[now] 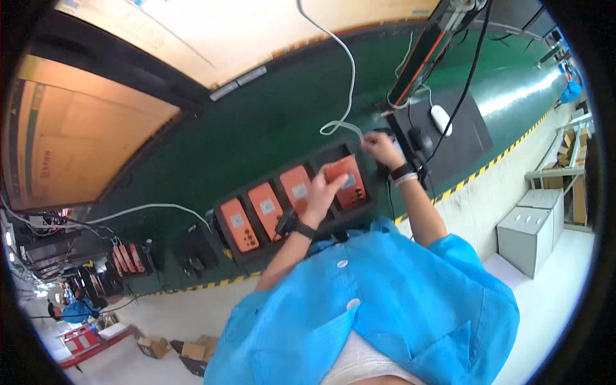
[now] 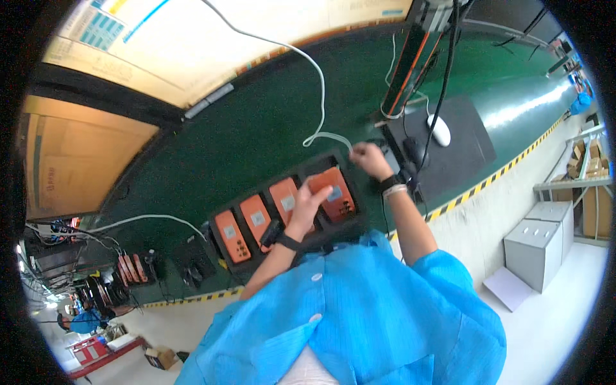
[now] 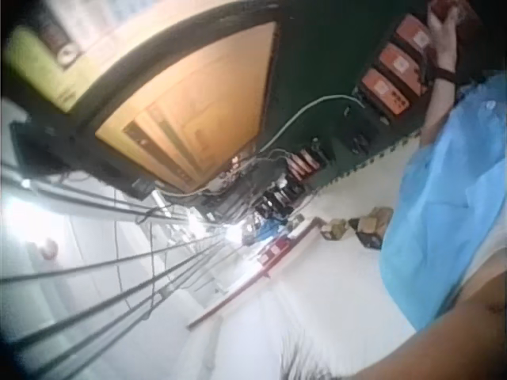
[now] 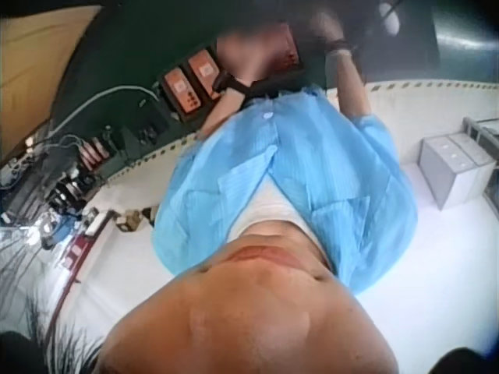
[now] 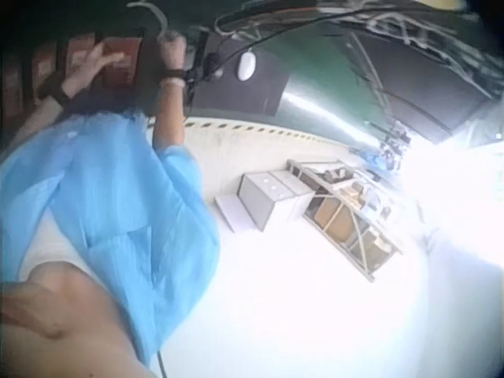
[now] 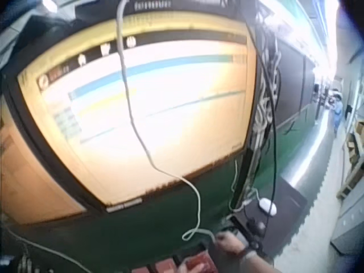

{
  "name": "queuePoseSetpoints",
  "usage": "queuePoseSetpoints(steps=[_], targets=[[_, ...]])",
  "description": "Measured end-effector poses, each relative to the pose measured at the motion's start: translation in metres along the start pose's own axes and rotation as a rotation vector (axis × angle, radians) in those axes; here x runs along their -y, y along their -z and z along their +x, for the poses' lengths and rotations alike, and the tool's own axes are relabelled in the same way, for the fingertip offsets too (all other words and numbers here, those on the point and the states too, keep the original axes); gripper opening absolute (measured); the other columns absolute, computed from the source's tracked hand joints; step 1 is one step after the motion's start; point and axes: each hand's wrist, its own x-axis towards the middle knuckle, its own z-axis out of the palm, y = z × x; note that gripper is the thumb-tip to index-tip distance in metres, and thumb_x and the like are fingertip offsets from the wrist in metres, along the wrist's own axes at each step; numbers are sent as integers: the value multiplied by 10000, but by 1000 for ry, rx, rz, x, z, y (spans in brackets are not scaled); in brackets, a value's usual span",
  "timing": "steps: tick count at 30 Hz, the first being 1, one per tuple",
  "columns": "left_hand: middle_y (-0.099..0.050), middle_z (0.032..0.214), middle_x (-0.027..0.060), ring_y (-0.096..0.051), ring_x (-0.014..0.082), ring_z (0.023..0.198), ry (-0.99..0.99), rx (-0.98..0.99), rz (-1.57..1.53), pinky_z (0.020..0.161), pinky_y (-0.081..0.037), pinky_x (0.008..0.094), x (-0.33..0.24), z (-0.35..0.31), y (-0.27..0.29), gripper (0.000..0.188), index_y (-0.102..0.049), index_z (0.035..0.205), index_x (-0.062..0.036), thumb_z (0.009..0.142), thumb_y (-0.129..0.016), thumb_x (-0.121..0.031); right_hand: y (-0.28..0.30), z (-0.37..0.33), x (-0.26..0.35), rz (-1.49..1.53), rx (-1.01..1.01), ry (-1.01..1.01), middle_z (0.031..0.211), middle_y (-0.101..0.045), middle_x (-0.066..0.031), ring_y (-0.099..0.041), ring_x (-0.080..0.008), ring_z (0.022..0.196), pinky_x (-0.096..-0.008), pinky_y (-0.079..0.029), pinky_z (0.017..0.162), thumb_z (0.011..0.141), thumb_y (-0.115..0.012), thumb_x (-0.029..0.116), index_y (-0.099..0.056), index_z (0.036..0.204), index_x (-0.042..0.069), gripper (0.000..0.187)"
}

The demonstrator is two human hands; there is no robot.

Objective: The recorder scans labels on electronic devices at an assembly line workstation and plugs/unplugs charging cables.

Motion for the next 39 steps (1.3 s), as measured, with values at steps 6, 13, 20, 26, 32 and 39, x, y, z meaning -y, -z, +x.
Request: queuePoseSetpoints(steps=[6,13,20,26,32,39], targets=[[-659,1064,37,-603,104,1003,8,30,26,899,-480,265,-22,-12,-14,290,-629,1180,4,928,-706,-119,23,-36,87,458,168,225,934,-730,-59,-653,-113,851,-254,-519,789,935,-664,122,-717,1087,-30,222],[-693,1081,59,-645,112,1010,-89,79,67,879,-511,244,-16,-9,-15,297,-620,1225,22,949,-667,-77,4,-66,111,343,134,94,932,-732,-71,-684,-120,852,-267,-553,778,944,-651,108,-708,1078,-53,217],[-701,1059,79,-649,129,987,-118,45,-13,864,-515,271,-2,-8,-15,297,-641,1167,32,915,-709,-109,0,-80,113,328,170,68,919,-724,-81,-693,-117,823,-254,-554,707,956,-630,100,-683,1105,-47,216],[-651,1173,110,-634,156,1075,-123,-33,228,936,-521,300,3,-10,5,377,-549,1246,19,928,-700,-116,-14,-70,82,170,161,179,968,-722,-86,-691,-151,916,-297,-548,802,917,-660,57,-666,1143,-19,238],[-658,1082,76,-626,151,1020,-160,-349,294,880,-502,294,3,-79,102,260,-596,1186,-13,973,-632,-156,-34,-16,81,198,82,62,1146,-653,-116,-638,-194,1062,-323,-535,898,924,-658,87,-551,1300,-40,411],[-673,1037,89,-660,184,939,-55,-989,641,836,-523,318,5,-219,215,206,-634,1114,-2,981,-606,-156,-32,-132,273,142,896,664,1097,-691,-151,-663,-306,1035,-397,-519,890,943,-584,143,-673,1101,-58,271]])
